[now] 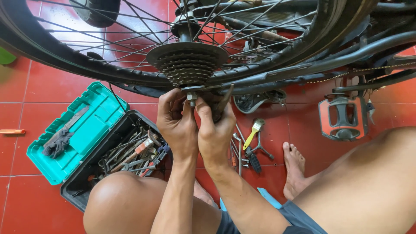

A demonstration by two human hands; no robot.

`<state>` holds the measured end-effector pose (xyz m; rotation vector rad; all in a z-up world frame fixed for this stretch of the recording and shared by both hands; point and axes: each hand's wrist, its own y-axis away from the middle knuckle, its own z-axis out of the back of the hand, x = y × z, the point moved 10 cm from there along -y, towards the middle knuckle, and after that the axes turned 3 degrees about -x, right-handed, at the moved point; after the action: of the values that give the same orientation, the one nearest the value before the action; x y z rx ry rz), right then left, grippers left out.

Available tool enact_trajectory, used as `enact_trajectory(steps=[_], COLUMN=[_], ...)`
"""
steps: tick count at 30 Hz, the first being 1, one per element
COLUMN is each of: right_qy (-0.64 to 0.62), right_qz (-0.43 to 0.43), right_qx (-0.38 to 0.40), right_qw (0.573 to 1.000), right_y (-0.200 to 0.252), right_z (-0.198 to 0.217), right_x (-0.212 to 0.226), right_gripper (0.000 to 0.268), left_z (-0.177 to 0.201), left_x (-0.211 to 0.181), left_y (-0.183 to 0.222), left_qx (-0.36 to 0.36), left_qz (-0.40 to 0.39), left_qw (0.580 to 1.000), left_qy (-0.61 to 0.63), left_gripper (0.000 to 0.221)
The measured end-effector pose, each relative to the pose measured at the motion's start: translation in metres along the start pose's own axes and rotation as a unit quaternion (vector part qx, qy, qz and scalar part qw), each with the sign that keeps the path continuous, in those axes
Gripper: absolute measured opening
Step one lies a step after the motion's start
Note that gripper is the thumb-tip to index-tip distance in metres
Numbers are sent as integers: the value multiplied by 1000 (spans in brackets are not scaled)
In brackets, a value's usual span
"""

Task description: Repairing and cleaning a bicycle's rear derailleur and chain using a brush and hand tools.

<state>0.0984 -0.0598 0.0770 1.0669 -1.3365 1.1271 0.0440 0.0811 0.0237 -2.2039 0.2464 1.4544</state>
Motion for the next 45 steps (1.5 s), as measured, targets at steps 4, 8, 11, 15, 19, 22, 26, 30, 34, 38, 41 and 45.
enact_trajectory(steps=[4, 8, 11, 15, 19, 22, 26, 30, 34, 38, 41, 45], right_qy=[-15, -4, -11, 11, 163, 421, 623, 566, 509, 539, 462, 428], right_qz=[-8, -11, -1, 48, 113, 55, -99, -134, -112, -28, 10, -24], right_qx=[12, 22, 46, 132, 321, 518, 427, 241, 178, 95, 144, 353], right_qw=[1000, 1000, 999, 990, 926, 743, 647, 777, 835, 836, 875, 832], right_y=[-3, -5, -8, -10, -25, -26, -61, -82, -65, -44, -23, 33], right_z=[-3, 1, 4, 14, 29, 61, 169, 232, 232, 211, 181, 127], right_x=[-3, -18, -29, -60, -86, -190, -350, -434, -424, -368, -344, -459], right_gripper=[20, 21, 23, 16, 11, 32, 41, 49, 55, 53, 34, 27], left_z=[-5, -5, -8, -5, 2, -2, -20, -30, -39, -42, -48, -67], left_x=[-5, -7, -11, -17, -11, -14, -5, 13, 9, 17, 8, -7], left_y=[0, -1, -3, -2, 0, 5, 18, 28, 39, 39, 43, 57], left_qx=[12, 27, 50, 65, 74, 83, 147, 176, 169, 176, 185, 276], left_qz=[7, 11, 20, 26, 21, 23, 90, 104, 119, 132, 131, 165], left_qw=[1000, 999, 996, 992, 988, 986, 968, 942, 932, 912, 895, 810], left_qy=[-14, -41, -68, -104, -133, -144, -183, -266, -300, -346, -384, -491], left_gripper=[32, 32, 27, 19, 21, 16, 21, 24, 32, 37, 39, 29])
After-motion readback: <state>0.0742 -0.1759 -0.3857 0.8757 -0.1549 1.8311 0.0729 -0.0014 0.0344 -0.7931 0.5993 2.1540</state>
